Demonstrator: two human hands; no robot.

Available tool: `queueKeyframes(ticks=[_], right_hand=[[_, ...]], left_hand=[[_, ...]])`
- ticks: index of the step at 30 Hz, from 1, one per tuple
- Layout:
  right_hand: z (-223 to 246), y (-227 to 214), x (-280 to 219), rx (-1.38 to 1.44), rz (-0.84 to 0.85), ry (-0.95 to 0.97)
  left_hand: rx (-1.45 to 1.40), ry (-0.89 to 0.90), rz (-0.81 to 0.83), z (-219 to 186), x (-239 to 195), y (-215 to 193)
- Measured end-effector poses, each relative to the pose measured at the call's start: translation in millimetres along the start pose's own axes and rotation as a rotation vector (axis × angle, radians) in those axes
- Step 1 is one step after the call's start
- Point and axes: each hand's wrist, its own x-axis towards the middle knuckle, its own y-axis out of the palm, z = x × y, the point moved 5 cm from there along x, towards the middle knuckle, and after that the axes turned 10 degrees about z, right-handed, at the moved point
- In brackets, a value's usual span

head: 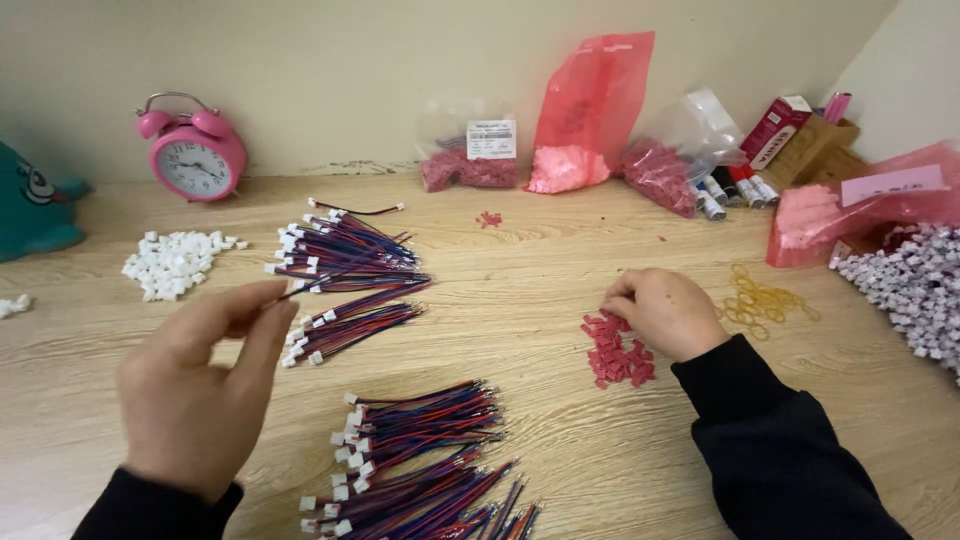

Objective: Assembling small electronic wire connectors onto wire bundles at a workbench

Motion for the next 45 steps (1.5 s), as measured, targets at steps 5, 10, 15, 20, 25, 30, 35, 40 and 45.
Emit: queueKeyframes(ticks=[5,10,15,20,25,30,35,40,45], right_hand=[[9,10,9,0.048,0.002,-0.035],[25,15,16,0.142,-0.054,-0.266],[35,-13,-14,0.153,-0.013,-0.122],[38,5,-2,0.049,0.000,-0.196],[37,14,10,-0.049,-0.002,-0.328],[60,-9,-18,0.205,-0.011,-0.249],[128,-48,-87,0.723,-0.069,-0.441],[219,-50,-137,0.735,0.054,-0.827],[259,-20,-133,0.713,0.088,-0.891]], left_hand=[[-0.045,-0.309,0.069,14,-35,-9],[-0.247,-0.473,0.119,32,-50,2],[-0.555,-0.449,0.073,28,-50,7],[-0.585,-0.441,0.071,35,-51,12],[-0.596,-0.447,0.067,39,-52,21],[-0.500,-0.442,0.217,50,-48,30],[-0.853,-0.640,0.136,55,-54,40],[-0.990,-0.706,0.116,49,-54,40],[-1.225,-0.672,0.100,57,-58,51]])
